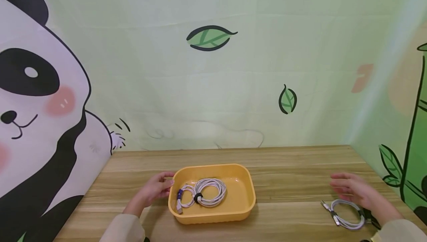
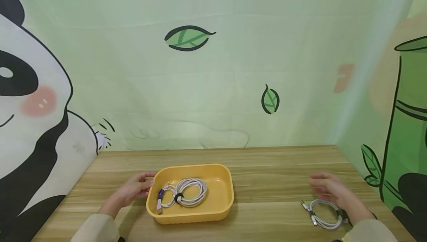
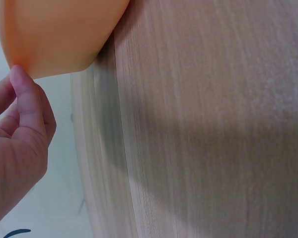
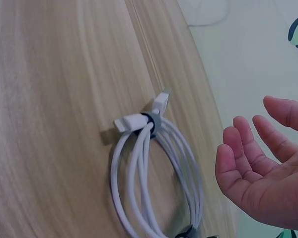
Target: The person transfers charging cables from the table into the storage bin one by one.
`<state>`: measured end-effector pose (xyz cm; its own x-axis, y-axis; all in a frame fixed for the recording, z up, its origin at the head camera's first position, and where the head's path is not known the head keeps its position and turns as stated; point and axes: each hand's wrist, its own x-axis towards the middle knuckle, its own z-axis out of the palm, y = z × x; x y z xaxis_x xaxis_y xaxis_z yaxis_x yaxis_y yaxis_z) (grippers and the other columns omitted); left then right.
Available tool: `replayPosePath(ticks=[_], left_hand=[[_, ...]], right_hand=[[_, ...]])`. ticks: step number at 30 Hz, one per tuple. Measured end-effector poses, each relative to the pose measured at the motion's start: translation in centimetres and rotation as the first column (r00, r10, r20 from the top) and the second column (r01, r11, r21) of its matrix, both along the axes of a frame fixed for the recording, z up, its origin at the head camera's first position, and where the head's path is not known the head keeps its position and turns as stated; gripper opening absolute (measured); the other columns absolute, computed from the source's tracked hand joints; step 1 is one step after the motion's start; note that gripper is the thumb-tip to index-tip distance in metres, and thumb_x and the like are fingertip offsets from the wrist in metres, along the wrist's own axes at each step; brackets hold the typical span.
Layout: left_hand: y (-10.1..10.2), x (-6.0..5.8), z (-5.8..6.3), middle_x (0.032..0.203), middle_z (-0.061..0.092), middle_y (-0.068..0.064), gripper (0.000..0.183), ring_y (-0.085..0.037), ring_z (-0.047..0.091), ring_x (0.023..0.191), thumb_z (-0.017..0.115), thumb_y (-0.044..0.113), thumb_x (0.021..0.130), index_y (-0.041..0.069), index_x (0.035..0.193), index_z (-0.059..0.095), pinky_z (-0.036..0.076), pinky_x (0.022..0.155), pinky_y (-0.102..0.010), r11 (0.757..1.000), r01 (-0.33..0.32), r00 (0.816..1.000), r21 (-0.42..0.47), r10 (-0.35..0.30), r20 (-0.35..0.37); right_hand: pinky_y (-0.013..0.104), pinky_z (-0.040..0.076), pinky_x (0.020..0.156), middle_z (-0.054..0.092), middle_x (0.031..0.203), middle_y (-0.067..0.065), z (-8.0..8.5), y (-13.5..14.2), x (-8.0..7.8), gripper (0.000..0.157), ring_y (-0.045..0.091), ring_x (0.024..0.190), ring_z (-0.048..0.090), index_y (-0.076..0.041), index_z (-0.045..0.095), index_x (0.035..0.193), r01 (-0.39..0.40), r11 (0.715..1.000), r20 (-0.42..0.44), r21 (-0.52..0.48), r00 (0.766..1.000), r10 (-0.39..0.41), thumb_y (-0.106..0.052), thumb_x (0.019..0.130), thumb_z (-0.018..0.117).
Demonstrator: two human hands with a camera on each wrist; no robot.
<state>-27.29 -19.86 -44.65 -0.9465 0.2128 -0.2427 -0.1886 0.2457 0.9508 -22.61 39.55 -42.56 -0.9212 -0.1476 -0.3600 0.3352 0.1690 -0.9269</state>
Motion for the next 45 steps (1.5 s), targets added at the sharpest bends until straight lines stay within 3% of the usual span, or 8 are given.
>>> replayPosePath(ticks=[12,27,38,45], left_hand=[[0.0,0.1,0.1,0.09,0.05,-0.006,0.041,-0.01,0.051,0.073,0.048,0.014,0.091,-0.002,0.127,0.038,0.047,0.062,-0.021,1.0,0.007,1.0,0.003,-0.007,-0.008],[0.0,0.2,0.1,0.088,0.05,-0.005,0.042,-0.01,0.051,0.072,0.049,0.014,0.09,-0.003,0.127,0.039,0.047,0.061,-0.021,1.0,0.005,1.0,-0.001,-0.005,-0.01],[0.2,0.2,0.1,0.087,0.049,-0.005,0.042,-0.009,0.051,0.071,0.048,0.013,0.09,-0.004,0.127,0.038,0.047,0.059,-0.02,1.0,-0.002,1.0,0.004,0.002,-0.008],[0.1,0.1,0.1,0.087,0.05,-0.005,0.041,-0.009,0.051,0.07,0.048,0.013,0.091,-0.004,0.127,0.038,0.047,0.059,-0.02,1.0,-0.005,1.0,0.0,0.005,-0.008]], right_hand=[[0.029,0.048,0.072,0.063,0.084,-0.014,-0.5,1.1,0.2,0.011,0.008,0.079,0.059,-0.028,0.058,0.088,0.016,1.0,0.004,-0.004,1.0,-0.016,-0.018,0.085,0.057],[0.029,0.048,0.069,0.061,0.081,-0.013,-0.6,1.1,0.2,0.012,0.008,0.077,0.057,-0.019,0.059,0.095,0.084,0.992,-0.021,0.099,0.996,-0.082,-0.015,0.084,0.056],[0.032,0.047,0.069,0.06,0.084,-0.009,-0.8,1.3,0.0,0.039,0.012,0.078,0.056,0.003,0.049,0.113,0.096,0.974,-0.03,0.205,0.995,-0.092,-0.02,0.083,0.058],[0.032,0.046,0.07,0.06,0.084,-0.009,-0.9,1.4,0.0,0.039,0.011,0.079,0.055,0.005,0.048,0.113,0.096,0.97,-0.038,0.221,0.995,-0.09,-0.019,0.083,0.057]])
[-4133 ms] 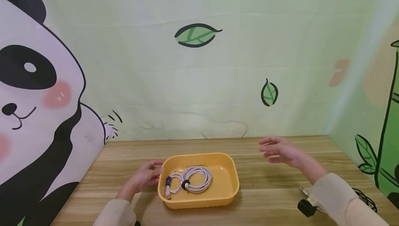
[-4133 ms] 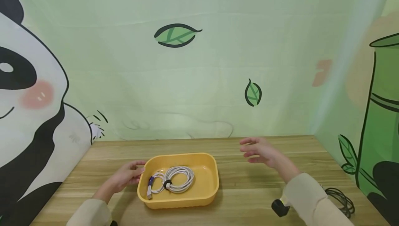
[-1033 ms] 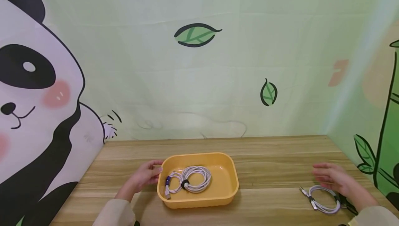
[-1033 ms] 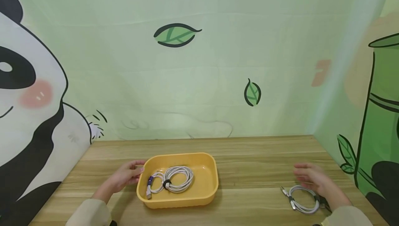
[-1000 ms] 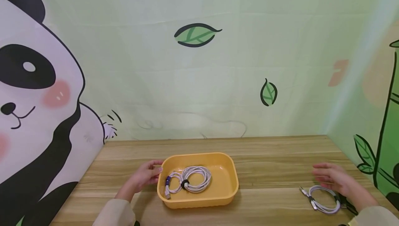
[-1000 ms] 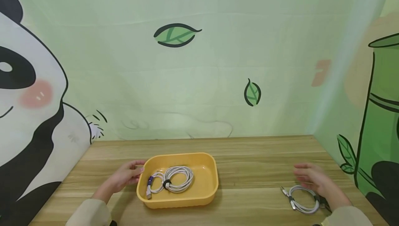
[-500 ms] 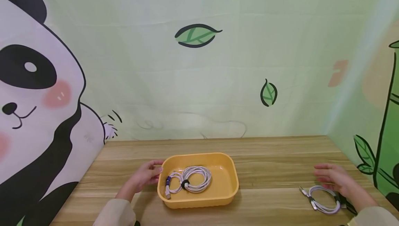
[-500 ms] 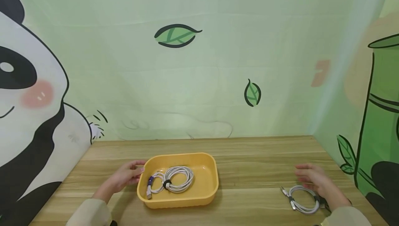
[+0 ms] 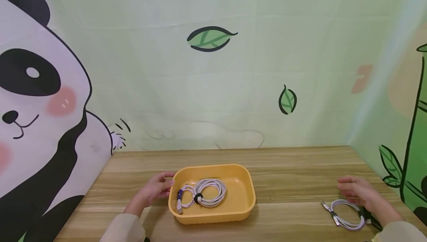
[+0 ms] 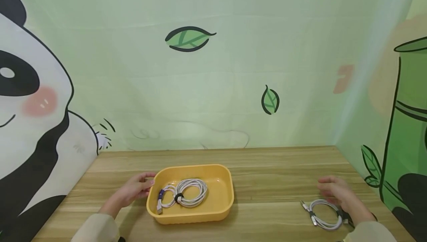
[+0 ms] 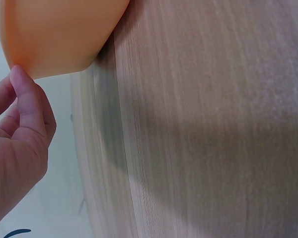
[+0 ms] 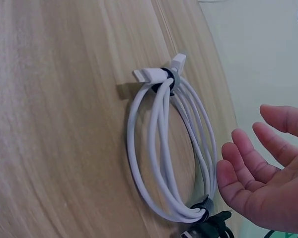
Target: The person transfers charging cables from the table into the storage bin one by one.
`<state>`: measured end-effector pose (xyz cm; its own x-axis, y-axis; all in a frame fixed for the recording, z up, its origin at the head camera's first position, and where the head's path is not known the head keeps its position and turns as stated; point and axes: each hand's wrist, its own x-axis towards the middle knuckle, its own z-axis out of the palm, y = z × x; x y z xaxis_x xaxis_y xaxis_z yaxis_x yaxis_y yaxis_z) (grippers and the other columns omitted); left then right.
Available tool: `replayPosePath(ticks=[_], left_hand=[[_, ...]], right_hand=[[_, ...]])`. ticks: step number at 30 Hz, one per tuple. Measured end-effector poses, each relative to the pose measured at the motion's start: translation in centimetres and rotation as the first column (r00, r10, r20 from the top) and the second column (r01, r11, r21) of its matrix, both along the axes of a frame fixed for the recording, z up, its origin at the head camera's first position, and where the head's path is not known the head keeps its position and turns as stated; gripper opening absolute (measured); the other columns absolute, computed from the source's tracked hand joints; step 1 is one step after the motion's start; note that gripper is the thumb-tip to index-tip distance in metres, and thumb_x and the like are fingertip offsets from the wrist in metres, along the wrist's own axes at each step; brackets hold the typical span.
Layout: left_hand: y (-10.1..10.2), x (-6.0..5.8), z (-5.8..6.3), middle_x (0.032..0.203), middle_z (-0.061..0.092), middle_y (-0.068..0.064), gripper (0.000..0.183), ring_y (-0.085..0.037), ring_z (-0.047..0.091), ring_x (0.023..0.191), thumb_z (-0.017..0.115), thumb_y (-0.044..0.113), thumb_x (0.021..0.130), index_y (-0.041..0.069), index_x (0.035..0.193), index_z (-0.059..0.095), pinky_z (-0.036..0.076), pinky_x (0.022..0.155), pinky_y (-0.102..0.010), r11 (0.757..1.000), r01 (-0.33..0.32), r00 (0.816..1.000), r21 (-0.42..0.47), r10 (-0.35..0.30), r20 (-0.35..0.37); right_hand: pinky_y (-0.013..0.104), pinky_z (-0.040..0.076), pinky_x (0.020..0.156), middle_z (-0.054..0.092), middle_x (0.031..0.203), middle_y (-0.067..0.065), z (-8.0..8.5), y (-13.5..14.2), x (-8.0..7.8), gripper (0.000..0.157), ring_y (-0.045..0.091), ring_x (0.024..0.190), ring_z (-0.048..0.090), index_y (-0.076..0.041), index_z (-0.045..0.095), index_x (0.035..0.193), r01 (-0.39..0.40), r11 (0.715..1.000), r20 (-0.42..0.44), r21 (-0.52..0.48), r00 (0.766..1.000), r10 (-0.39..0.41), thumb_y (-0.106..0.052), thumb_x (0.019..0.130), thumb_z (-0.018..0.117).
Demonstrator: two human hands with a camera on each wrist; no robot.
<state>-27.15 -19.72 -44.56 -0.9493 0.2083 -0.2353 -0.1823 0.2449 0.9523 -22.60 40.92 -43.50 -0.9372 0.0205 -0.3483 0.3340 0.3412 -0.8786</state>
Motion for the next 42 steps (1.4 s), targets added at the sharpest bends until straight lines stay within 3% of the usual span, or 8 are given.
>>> replayPosePath(ticks=[7,21,27,29,32,42], left_hand=[[0.0,0.0,0.0,0.086,0.051,-0.004,0.041,-0.009,0.051,0.07,0.048,0.013,0.091,-0.004,0.126,0.038,0.047,0.059,-0.02,1.0,0.005,1.0,0.007,-0.005,-0.002],[0.1,0.1,0.2,0.086,0.05,-0.005,0.04,-0.01,0.051,0.071,0.048,0.012,0.091,-0.003,0.127,0.039,0.047,0.06,-0.02,1.0,-0.015,1.0,-0.003,0.015,0.012],[-0.1,0.1,0.0,0.087,0.049,-0.006,0.043,-0.01,0.051,0.072,0.051,0.016,0.089,-0.003,0.126,0.039,0.047,0.061,-0.02,1.0,0.003,1.0,0.006,-0.003,0.001],[-0.4,0.1,-0.1,0.086,0.05,-0.005,0.045,-0.01,0.052,0.071,0.054,0.02,0.087,-0.002,0.124,0.041,0.047,0.06,-0.02,0.999,0.038,0.999,0.035,-0.038,-0.02],[-0.5,0.1,-0.2,0.085,0.05,-0.006,0.046,-0.01,0.052,0.071,0.056,0.023,0.086,-0.003,0.122,0.043,0.048,0.06,-0.02,0.998,0.049,0.998,0.046,-0.048,-0.035],[0.0,0.1,0.3,0.088,0.049,-0.005,0.042,-0.01,0.051,0.072,0.048,0.013,0.091,-0.004,0.127,0.037,0.047,0.061,-0.021,1.0,-0.002,1.0,-0.004,0.002,0.012]], right_hand=[[0.033,0.046,0.069,0.06,0.084,-0.009,0.0,0.1,0.0,0.035,0.01,0.078,0.055,0.004,0.052,0.11,0.003,1.0,-0.003,0.023,1.0,-0.003,-0.018,0.083,0.056],[0.032,0.044,0.067,0.06,0.081,-0.01,-0.4,0.3,0.0,0.041,0.011,0.077,0.054,0.008,0.048,0.113,0.03,0.998,0.016,0.048,0.999,-0.031,-0.016,0.081,0.059],[0.033,0.044,0.065,0.058,0.08,-0.007,-0.4,0.1,0.1,0.037,0.014,0.077,0.052,0.005,0.05,0.109,0.048,0.998,0.055,0.027,0.997,-0.049,-0.014,0.079,0.06],[0.034,0.044,0.065,0.057,0.079,-0.006,-0.4,0.0,0.2,0.036,0.015,0.076,0.052,0.005,0.051,0.108,0.052,0.998,0.067,0.02,0.996,-0.053,-0.013,0.078,0.061],[0.033,0.043,0.065,0.057,0.079,-0.005,-0.4,-0.2,0.2,0.036,0.015,0.077,0.051,0.005,0.049,0.109,0.038,0.999,0.077,0.022,0.996,-0.04,-0.013,0.079,0.059],[0.032,0.043,0.065,0.06,0.081,-0.005,-0.4,-0.8,0.4,0.046,0.015,0.076,0.053,0.011,0.042,0.116,-0.043,0.995,0.066,0.091,0.997,0.037,-0.013,0.079,0.057]])
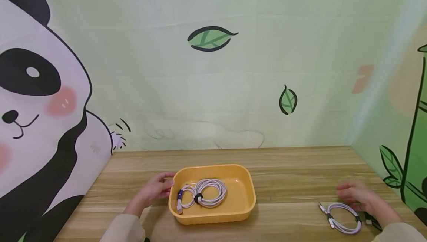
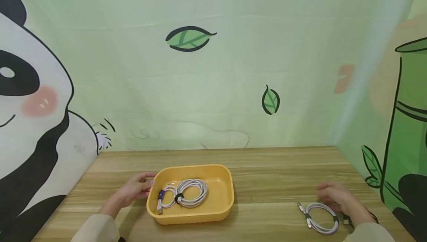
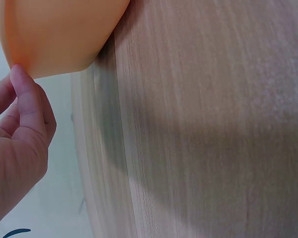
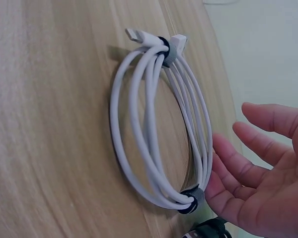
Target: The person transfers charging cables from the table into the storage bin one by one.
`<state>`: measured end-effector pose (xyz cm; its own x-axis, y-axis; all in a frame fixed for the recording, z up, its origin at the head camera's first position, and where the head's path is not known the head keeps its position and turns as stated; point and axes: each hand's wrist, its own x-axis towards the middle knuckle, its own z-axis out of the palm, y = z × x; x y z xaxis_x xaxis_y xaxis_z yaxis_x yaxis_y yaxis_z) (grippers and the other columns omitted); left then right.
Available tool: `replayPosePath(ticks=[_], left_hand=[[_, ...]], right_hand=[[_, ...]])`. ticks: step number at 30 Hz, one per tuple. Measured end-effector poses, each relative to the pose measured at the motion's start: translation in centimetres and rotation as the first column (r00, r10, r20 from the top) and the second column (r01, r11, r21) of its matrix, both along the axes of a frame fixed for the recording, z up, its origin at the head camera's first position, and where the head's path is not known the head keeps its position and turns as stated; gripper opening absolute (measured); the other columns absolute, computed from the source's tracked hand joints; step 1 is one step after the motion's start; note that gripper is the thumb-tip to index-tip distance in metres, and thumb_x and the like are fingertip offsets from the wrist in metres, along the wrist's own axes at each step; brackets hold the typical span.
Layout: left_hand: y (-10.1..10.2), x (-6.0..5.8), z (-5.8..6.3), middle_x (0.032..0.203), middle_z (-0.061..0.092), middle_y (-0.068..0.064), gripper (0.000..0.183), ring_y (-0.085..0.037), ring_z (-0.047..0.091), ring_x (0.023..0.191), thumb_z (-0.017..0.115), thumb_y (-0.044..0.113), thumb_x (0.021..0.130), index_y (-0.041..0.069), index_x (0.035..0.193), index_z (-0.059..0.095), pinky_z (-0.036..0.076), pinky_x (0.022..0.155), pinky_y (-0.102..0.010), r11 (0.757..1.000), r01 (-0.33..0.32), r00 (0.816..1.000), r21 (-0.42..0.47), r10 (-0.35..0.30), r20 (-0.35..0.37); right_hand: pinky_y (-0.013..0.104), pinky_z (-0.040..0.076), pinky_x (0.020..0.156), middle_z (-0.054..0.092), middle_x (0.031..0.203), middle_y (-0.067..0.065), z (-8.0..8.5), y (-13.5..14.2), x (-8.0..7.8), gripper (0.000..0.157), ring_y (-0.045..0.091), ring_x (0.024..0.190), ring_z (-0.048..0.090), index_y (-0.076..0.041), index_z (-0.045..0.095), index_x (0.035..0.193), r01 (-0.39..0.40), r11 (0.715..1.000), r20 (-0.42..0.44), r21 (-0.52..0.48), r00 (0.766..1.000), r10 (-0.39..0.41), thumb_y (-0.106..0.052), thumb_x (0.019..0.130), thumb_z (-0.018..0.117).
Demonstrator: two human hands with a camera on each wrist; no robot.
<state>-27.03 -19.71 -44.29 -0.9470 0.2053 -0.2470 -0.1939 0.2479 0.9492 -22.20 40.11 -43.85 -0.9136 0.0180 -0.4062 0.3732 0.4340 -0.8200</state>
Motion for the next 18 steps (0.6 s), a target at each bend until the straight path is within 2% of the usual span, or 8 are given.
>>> replayPosePath(ticks=[4,9,18], left_hand=[[-0.04,-0.01,-0.13,0.088,0.049,-0.005,0.043,-0.01,0.051,0.072,0.049,0.015,0.09,-0.003,0.127,0.038,0.047,0.061,-0.021,1.0,-0.004,1.0,-0.001,0.004,-0.001],[-0.09,-0.1,-0.21,0.087,0.05,-0.005,0.043,-0.01,0.051,0.071,0.05,0.015,0.09,-0.003,0.127,0.038,0.047,0.06,-0.02,1.0,-0.002,1.0,0.002,0.002,-0.003],[-0.18,-0.05,-0.29,0.085,0.05,-0.003,0.043,-0.007,0.05,0.07,0.048,0.014,0.091,-0.005,0.128,0.035,0.047,0.06,-0.019,0.999,0.037,0.999,0.035,-0.037,-0.015]], right_hand=[[0.032,0.043,0.063,0.06,0.082,-0.002,-0.09,-0.4,0.01,0.049,0.014,0.073,0.056,0.012,0.039,0.118,-0.038,0.998,0.009,0.058,0.999,0.037,-0.011,0.079,0.056],[0.031,0.043,0.062,0.058,0.086,0.002,-0.15,-0.57,-0.08,0.048,0.016,0.073,0.053,0.011,0.042,0.118,-0.059,0.992,0.03,0.111,0.998,0.056,-0.012,0.078,0.057],[0.032,0.046,0.062,0.06,0.079,-0.001,-0.29,-0.4,0.37,0.046,0.015,0.071,0.055,0.012,0.042,0.116,-0.047,0.997,0.048,0.063,0.998,0.044,-0.011,0.079,0.057]])
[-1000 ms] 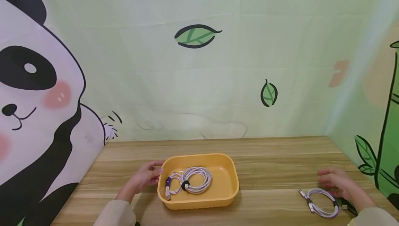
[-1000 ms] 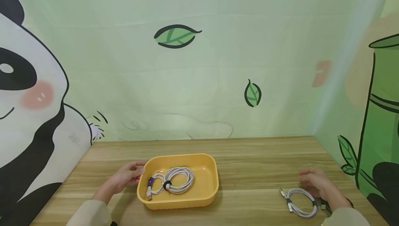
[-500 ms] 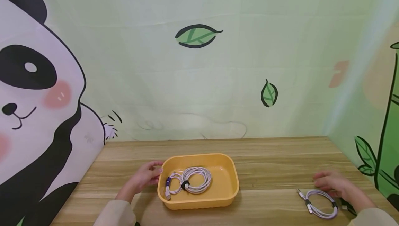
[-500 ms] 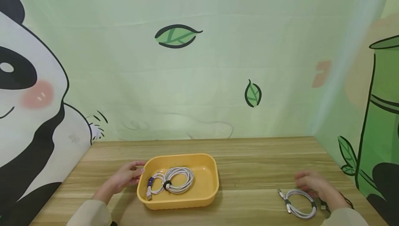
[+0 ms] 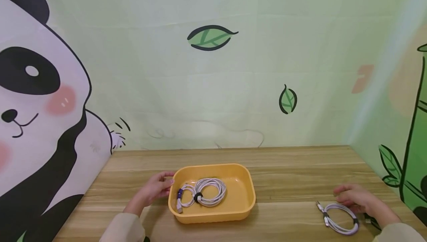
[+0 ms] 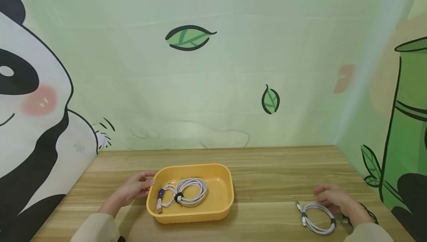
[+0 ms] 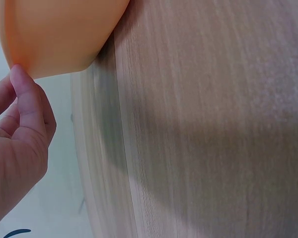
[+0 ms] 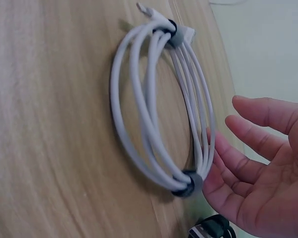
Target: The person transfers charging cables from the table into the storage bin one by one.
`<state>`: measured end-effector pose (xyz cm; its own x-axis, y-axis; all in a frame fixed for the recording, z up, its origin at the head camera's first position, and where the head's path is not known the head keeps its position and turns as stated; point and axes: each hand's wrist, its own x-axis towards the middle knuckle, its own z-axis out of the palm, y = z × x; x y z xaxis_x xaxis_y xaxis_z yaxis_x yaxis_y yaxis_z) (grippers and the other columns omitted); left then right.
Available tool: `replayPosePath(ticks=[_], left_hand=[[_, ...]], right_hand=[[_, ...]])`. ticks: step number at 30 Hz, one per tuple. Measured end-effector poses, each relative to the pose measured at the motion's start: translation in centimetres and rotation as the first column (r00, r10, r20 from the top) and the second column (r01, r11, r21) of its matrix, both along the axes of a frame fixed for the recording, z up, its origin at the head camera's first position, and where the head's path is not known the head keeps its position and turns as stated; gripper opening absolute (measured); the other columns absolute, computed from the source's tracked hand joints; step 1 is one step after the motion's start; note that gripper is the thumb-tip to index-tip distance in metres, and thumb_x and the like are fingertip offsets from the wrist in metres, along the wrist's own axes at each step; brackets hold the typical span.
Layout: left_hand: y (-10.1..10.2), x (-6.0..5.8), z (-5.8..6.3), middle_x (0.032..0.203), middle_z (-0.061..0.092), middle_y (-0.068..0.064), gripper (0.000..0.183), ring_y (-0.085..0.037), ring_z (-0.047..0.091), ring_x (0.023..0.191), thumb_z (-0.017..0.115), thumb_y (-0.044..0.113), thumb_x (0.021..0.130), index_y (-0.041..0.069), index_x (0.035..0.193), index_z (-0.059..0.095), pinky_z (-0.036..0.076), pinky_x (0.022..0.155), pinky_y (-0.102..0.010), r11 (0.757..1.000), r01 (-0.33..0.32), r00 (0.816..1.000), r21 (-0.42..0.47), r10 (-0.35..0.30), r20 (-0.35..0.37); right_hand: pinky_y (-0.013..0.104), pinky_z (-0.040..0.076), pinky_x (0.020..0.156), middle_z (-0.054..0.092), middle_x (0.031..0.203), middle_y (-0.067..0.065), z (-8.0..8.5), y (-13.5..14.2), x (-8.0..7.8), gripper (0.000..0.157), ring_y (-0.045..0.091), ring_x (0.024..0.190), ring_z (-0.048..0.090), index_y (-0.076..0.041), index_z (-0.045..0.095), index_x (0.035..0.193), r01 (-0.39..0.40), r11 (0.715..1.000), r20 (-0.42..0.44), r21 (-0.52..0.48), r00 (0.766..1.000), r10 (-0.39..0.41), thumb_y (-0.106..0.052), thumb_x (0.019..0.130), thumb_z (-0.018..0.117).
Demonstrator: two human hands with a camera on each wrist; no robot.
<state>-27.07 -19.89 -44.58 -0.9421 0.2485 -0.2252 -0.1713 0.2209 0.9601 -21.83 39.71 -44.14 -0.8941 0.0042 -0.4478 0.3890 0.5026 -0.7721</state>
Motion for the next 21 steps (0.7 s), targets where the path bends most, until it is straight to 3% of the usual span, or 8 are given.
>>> replayPosePath(ticks=[8,21], left_hand=[[0.0,-0.03,0.07,0.089,0.05,-0.005,0.043,-0.009,0.05,0.071,0.048,0.015,0.091,-0.004,0.128,0.036,0.047,0.061,-0.02,1.0,-0.01,1.0,-0.013,0.01,0.003],[-0.05,-0.24,-0.05,0.091,0.051,-0.006,0.043,-0.011,0.051,0.073,0.049,0.016,0.09,-0.002,0.127,0.038,0.048,0.063,-0.022,1.0,-0.017,1.0,-0.023,0.017,0.009]], right_hand=[[0.029,0.047,0.06,0.059,0.074,-0.002,-0.2,-0.02,0.62,0.051,0.013,0.068,0.056,0.014,0.037,0.117,-0.019,0.999,-0.011,-0.044,1.0,0.019,-0.009,0.078,0.059],[0.031,0.043,0.062,0.058,0.077,0.001,-0.62,-0.54,0.55,0.038,0.016,0.072,0.053,0.008,0.05,0.108,-0.036,0.996,0.025,0.082,0.999,0.034,-0.011,0.078,0.061]])
